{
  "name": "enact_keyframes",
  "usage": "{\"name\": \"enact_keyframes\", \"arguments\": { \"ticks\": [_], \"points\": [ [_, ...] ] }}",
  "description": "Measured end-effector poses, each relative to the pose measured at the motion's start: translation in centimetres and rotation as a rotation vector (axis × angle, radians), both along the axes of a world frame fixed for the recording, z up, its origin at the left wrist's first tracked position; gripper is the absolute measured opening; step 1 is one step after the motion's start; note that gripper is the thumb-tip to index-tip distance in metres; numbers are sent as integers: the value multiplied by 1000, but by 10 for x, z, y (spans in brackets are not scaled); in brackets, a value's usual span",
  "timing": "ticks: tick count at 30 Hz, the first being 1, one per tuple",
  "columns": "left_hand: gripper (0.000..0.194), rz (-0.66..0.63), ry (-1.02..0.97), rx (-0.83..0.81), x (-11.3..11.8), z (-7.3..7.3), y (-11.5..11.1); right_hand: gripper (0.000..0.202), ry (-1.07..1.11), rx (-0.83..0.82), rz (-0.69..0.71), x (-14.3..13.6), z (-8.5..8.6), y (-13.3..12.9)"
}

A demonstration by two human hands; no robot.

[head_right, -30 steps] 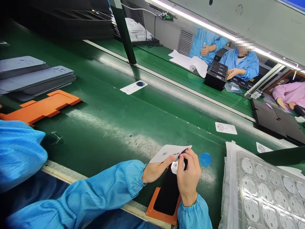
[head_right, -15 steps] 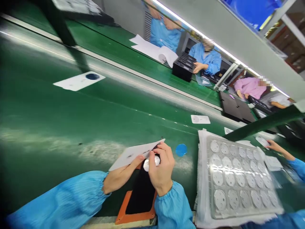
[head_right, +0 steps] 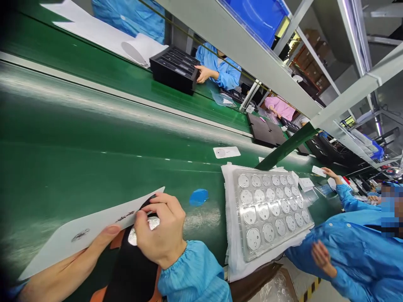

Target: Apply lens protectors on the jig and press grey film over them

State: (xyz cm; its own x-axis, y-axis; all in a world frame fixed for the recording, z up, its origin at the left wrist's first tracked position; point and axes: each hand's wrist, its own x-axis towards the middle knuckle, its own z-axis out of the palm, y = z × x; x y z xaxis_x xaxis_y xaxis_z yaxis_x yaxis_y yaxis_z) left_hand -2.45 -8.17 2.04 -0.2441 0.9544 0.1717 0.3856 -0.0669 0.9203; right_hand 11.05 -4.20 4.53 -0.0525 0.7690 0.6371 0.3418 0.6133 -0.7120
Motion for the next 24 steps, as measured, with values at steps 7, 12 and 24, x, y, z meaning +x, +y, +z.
{"name": "enact_keyframes", "arguments": {
  "ticks": [7, 12, 24],
  "points": [
    [46, 18, 10, 40, 3, 1, -1, 5, 49, -16, -3, 0, -1, 1],
    [46, 9, 32, 16, 3, 6, -2, 7, 26, -56, -24, 1, 1, 0],
    [44, -180, -199, 55, 4, 5, -3, 13, -18, 1, -12, 1, 3, -4]
  ]
}}
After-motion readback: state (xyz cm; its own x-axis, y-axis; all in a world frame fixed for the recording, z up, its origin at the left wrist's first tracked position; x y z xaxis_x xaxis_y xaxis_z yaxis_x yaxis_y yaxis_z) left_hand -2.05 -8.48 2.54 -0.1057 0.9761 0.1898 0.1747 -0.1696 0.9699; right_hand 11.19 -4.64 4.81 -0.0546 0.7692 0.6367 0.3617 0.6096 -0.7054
